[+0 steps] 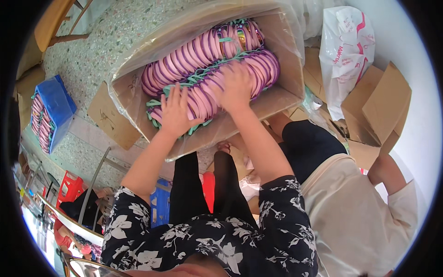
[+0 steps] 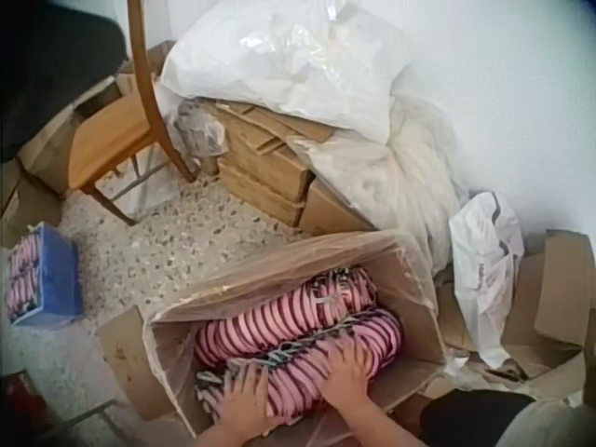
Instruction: Assembling and packing swimming goggles at a workshop table.
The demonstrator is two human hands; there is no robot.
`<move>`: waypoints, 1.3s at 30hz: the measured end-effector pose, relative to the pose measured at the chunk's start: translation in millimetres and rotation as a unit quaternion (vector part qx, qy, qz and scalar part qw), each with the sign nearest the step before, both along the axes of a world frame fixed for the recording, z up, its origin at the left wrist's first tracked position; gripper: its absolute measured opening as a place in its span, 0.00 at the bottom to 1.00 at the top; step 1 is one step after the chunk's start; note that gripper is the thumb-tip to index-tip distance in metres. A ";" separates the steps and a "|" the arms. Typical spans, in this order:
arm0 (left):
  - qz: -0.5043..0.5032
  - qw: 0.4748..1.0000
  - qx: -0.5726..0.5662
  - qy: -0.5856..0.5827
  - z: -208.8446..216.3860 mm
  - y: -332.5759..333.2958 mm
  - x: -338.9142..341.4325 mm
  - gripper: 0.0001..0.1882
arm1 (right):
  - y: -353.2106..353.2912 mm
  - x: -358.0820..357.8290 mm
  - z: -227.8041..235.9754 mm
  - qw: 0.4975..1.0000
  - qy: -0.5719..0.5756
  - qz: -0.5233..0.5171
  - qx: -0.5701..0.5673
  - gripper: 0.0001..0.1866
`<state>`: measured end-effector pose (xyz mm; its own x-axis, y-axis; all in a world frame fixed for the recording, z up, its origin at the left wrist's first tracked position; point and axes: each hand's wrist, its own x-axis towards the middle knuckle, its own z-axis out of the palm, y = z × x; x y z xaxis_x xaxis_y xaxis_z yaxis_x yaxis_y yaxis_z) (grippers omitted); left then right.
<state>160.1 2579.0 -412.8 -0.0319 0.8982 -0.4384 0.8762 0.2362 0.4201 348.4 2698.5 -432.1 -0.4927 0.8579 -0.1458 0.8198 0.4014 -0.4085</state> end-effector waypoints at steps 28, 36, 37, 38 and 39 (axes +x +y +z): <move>-0.041 0.998 -0.052 0.022 -18.1 -7.4 13.3 0.60 | 17.1 34.7 -28.5 0.909 -0.178 -0.367 -0.082 0.56; -0.064 0.993 -0.077 0.057 -50.4 -11.3 25.1 0.61 | 8.9 65.0 -93.3 0.935 -0.033 -0.353 -0.029 0.59; -0.064 0.994 -0.077 0.053 -49.7 -10.3 24.8 0.61 | 9.3 66.2 -92.7 0.932 -0.040 -0.358 -0.037 0.59; -0.064 0.994 -0.076 0.048 -48.1 -9.5 23.8 0.61 | 11.1 68.7 -90.4 0.930 -0.046 -0.362 -0.044 0.59; -0.068 0.994 -0.078 0.043 -44.4 -9.0 20.7 0.61 | 10.7 67.9 -87.4 0.927 -0.052 -0.368 -0.053 0.59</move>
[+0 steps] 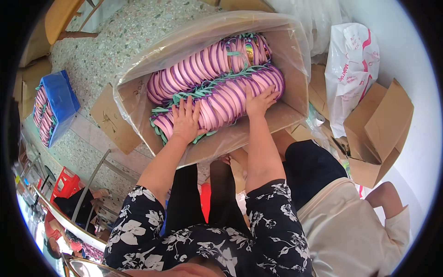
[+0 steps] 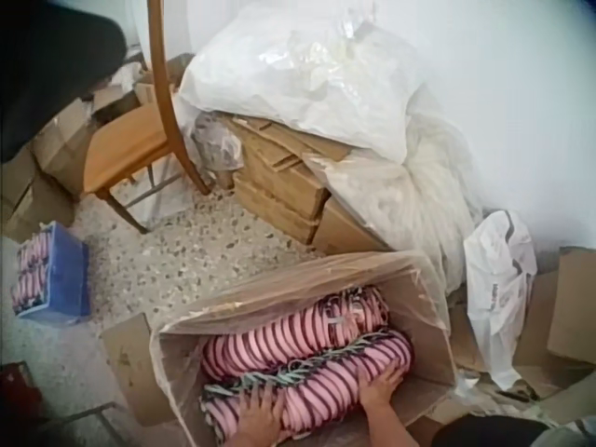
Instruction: Assembling and packing swimming goggles at a workshop table.
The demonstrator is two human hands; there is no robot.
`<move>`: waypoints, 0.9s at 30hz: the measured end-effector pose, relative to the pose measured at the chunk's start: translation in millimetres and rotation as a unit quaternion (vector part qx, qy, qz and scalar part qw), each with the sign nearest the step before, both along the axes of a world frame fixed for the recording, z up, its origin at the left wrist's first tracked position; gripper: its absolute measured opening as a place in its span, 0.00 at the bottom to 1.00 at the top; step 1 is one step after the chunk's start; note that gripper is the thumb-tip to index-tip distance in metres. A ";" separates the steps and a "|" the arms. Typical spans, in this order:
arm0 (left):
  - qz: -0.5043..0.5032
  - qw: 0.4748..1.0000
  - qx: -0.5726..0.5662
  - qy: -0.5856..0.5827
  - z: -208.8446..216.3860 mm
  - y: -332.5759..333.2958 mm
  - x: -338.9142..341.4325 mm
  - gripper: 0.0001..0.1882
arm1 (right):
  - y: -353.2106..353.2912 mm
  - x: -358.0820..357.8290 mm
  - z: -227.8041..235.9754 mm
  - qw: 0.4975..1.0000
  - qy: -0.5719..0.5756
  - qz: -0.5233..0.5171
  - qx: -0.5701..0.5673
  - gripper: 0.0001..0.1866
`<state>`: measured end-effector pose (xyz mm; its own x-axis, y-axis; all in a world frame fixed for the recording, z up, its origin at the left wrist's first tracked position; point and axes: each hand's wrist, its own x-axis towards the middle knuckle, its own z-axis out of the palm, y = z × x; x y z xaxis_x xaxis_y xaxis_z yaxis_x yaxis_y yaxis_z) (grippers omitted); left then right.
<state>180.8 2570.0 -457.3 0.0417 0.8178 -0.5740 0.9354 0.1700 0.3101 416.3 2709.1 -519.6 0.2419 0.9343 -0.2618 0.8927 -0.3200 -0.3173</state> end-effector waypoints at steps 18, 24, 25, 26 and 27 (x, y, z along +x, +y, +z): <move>0.070 0.984 -0.004 0.165 -19.5 -80.2 -21.7 0.32 | -73.7 -88.0 97.1 0.899 -0.105 0.400 -0.145 0.64; 0.067 0.991 -0.012 0.114 18.6 -74.7 -29.3 0.50 | -72.2 -87.3 114.7 0.902 -0.091 0.394 -0.148 0.60; 0.066 0.994 -0.018 0.082 46.3 -68.2 -31.6 0.56 | -76.9 -84.0 117.5 0.914 -0.073 0.379 -0.126 0.58; 0.082 0.995 0.007 0.065 73.6 -67.1 -30.7 0.52 | -85.8 -77.3 118.2 0.924 -0.055 0.364 -0.104 0.56; 0.098 0.993 0.046 0.040 86.3 -76.5 -30.4 0.51 | -94.8 -71.9 123.0 0.933 -0.037 0.349 -0.080 0.54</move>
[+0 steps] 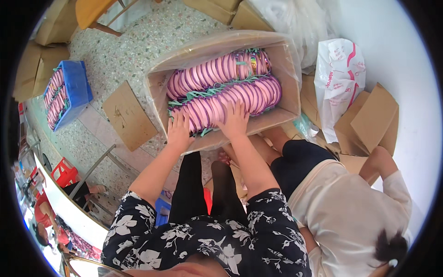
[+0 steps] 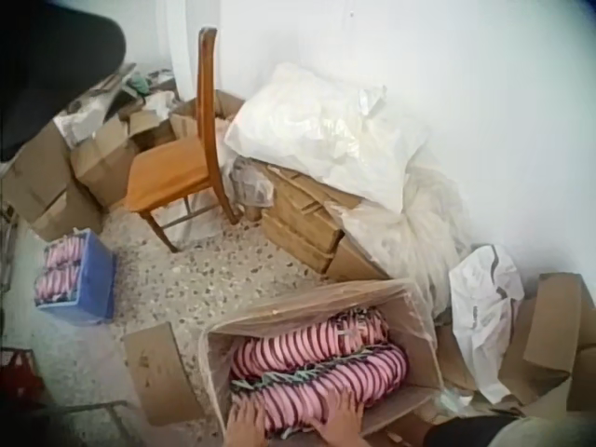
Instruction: Assembling and packing swimming goggles at a workshop table.
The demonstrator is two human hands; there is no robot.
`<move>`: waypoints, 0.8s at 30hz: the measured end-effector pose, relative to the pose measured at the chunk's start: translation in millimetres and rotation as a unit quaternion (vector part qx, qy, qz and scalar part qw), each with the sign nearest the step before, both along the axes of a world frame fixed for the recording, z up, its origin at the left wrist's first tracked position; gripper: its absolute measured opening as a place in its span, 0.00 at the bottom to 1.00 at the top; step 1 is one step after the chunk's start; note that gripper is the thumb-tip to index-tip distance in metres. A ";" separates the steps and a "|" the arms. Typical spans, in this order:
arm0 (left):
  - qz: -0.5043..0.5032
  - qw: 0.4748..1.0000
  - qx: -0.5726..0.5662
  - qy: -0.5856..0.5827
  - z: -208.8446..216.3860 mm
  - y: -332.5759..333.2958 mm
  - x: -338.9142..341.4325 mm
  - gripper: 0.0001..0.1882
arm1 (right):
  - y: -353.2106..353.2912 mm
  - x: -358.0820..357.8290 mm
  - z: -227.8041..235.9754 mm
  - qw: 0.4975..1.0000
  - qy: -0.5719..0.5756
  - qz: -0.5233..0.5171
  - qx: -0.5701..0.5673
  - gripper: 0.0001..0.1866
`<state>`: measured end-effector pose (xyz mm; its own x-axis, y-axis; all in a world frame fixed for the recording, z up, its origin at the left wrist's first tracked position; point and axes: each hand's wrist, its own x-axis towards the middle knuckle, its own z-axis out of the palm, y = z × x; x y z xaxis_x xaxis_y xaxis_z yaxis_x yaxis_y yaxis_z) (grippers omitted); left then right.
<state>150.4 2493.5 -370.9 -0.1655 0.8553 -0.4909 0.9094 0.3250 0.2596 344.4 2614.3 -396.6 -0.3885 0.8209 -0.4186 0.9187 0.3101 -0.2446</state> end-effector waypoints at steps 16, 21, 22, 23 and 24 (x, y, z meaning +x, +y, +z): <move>0.301 0.887 0.183 0.299 257.0 -374.8 -6.6 0.28 | -143.7 105.9 86.5 0.980 -0.076 0.007 -0.183 0.28; 0.384 0.841 0.091 0.371 253.8 -453.7 45.9 0.32 | -161.9 133.1 68.1 0.962 -0.079 0.080 -0.249 0.23; 0.408 0.830 0.064 0.375 248.7 -465.8 58.3 0.33 | -161.8 132.2 71.4 0.958 -0.067 0.106 -0.259 0.22; 0.430 0.827 0.041 0.361 241.0 -481.9 68.6 0.36 | -164.2 131.0 75.1 0.960 -0.052 0.109 -0.251 0.21; 0.423 0.831 0.037 0.360 244.3 -484.1 77.9 0.37 | -164.8 126.9 79.6 0.963 -0.037 0.114 -0.240 0.21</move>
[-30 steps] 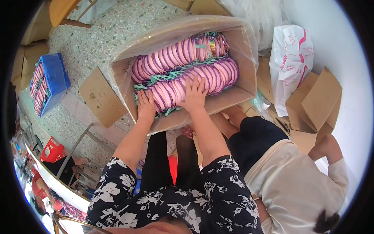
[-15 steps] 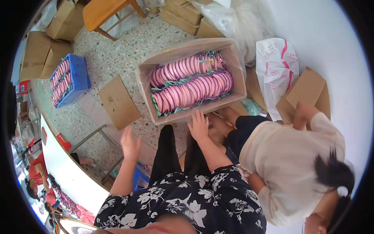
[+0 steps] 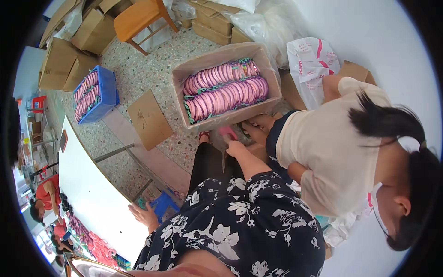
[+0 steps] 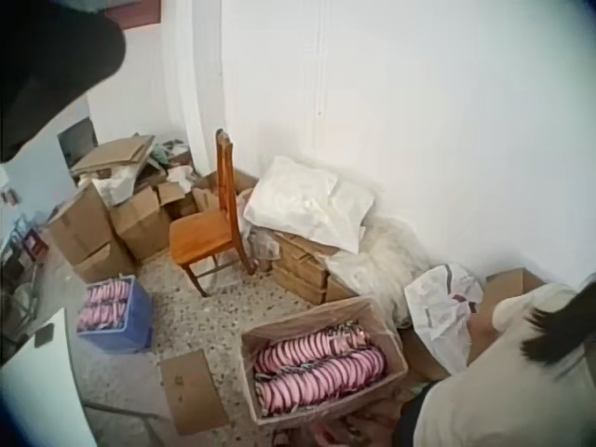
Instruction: Assembling and packing swimming goggles at a workshop table.
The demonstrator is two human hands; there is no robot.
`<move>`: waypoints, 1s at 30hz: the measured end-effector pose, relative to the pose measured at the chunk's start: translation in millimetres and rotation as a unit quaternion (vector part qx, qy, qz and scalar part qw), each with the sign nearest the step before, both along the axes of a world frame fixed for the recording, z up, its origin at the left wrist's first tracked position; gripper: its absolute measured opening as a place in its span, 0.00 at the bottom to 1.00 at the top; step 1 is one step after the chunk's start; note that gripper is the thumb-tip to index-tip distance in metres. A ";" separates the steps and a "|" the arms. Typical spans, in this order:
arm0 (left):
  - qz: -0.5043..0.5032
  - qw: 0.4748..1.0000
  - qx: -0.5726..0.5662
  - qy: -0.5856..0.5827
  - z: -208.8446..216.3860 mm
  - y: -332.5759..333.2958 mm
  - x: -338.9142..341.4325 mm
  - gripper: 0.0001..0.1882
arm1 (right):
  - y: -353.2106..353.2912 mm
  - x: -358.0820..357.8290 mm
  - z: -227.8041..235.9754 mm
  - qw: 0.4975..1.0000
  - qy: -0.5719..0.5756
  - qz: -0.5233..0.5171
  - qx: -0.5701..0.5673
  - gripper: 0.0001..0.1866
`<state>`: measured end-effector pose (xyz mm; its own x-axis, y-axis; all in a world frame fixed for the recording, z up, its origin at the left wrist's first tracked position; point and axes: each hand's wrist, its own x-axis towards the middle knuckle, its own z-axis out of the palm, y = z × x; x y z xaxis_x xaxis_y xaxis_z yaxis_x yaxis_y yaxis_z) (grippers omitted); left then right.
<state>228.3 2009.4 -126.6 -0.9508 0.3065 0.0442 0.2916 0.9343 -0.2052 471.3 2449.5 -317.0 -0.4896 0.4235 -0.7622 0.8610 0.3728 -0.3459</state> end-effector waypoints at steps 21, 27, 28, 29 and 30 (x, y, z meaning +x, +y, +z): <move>0.079 0.984 0.157 -0.026 2.0 -54.1 68.1 0.36 | -32.5 43.9 13.2 0.999 0.018 0.039 0.019 0.21; 0.094 0.979 0.181 -0.019 5.4 -52.2 68.3 0.36 | -44.4 52.5 5.8 0.993 0.045 0.099 0.056 0.20; 0.094 0.978 0.186 -0.016 7.3 -52.5 69.1 0.36 | -47.9 50.8 10.3 0.993 0.046 0.100 0.052 0.20; 0.094 0.977 0.192 -0.013 8.8 -53.8 69.6 0.36 | -50.4 47.9 14.4 0.993 0.047 0.102 0.048 0.20; 0.091 0.976 0.198 -0.013 8.7 -54.9 70.9 0.36 | -51.5 46.4 21.2 0.991 0.044 0.121 0.040 0.20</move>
